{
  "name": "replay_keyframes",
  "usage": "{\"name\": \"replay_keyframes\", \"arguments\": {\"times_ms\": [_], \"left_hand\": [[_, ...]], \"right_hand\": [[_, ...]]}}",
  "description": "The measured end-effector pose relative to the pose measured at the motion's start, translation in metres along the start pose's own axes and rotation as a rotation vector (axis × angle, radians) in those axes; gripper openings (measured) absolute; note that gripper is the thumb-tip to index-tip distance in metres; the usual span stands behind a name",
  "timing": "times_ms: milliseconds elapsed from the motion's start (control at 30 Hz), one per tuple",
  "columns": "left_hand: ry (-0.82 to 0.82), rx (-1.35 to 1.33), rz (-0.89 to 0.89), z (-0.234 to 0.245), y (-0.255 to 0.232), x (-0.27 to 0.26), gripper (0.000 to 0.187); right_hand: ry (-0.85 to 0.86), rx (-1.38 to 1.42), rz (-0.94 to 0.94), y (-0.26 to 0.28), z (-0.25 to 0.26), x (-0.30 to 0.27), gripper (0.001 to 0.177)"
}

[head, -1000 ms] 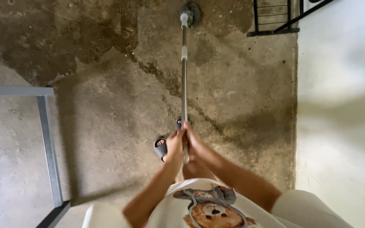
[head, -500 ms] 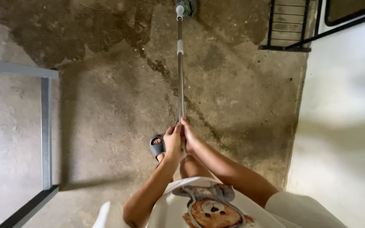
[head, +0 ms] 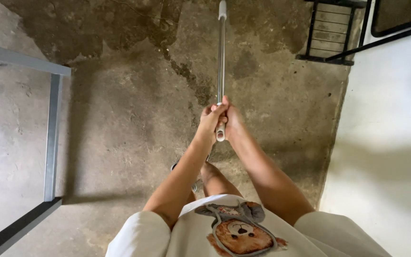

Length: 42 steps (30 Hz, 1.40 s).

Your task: The person is mopping a concrete floor with a mop and a red bucket of water.

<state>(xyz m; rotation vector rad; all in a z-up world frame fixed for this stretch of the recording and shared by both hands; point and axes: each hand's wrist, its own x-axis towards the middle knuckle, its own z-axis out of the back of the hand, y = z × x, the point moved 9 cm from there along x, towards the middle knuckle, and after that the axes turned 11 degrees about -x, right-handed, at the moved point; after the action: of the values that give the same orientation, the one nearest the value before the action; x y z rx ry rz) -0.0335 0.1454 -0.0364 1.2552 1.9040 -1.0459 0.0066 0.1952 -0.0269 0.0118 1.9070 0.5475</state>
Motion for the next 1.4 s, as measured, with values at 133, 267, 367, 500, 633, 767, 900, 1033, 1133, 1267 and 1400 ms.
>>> {"name": "replay_keyframes", "arguments": {"times_ms": [133,267,367,500,633,767,900,1033,1133,1267,1400], "left_hand": [[-0.095,0.087,0.138,0.097,0.072,0.022,0.023],[-0.238,0.222,0.095,0.179,0.095,-0.041,0.027],[-0.258,0.239,0.13,0.173,0.073,-0.064,0.021],[-0.15,0.017,0.089,0.151,0.065,0.06,0.024],[-0.054,0.047,0.103,0.058,0.054,0.137,0.036],[-0.166,0.184,0.17,0.037,0.05,0.094,0.028],[-0.127,-0.081,0.081,0.151,0.095,0.076,0.021],[-0.266,0.209,-0.003,0.242,0.056,-0.026,0.024],[-0.153,0.037,-0.056,0.274,0.045,-0.088,0.02],[-0.284,0.113,-0.003,0.313,0.062,-0.105,0.019],[-0.225,0.033,-0.067,0.276,0.038,-0.001,0.018]], "right_hand": [[-0.091,-0.194,-0.128,-0.058,0.026,-0.024,0.048],[-0.052,-0.374,-0.241,-0.175,0.077,-0.018,0.057],[-0.045,-0.323,-0.241,-0.185,0.062,-0.027,0.059],[-0.066,-0.168,-0.204,-0.123,0.025,0.037,0.058],[-0.158,-0.191,-0.057,-0.058,0.095,0.186,0.051],[-0.186,-0.131,-0.057,-0.052,0.105,0.162,0.048],[-0.139,-0.133,-0.29,-0.135,0.052,0.046,0.061],[0.117,-0.018,-0.089,-0.257,0.048,0.066,0.048],[0.013,-0.154,-0.175,-0.306,0.034,0.0,0.047],[-0.005,-0.163,-0.203,-0.332,0.044,-0.012,0.044],[-0.053,-0.373,-0.187,-0.27,0.033,0.06,0.051]]}}
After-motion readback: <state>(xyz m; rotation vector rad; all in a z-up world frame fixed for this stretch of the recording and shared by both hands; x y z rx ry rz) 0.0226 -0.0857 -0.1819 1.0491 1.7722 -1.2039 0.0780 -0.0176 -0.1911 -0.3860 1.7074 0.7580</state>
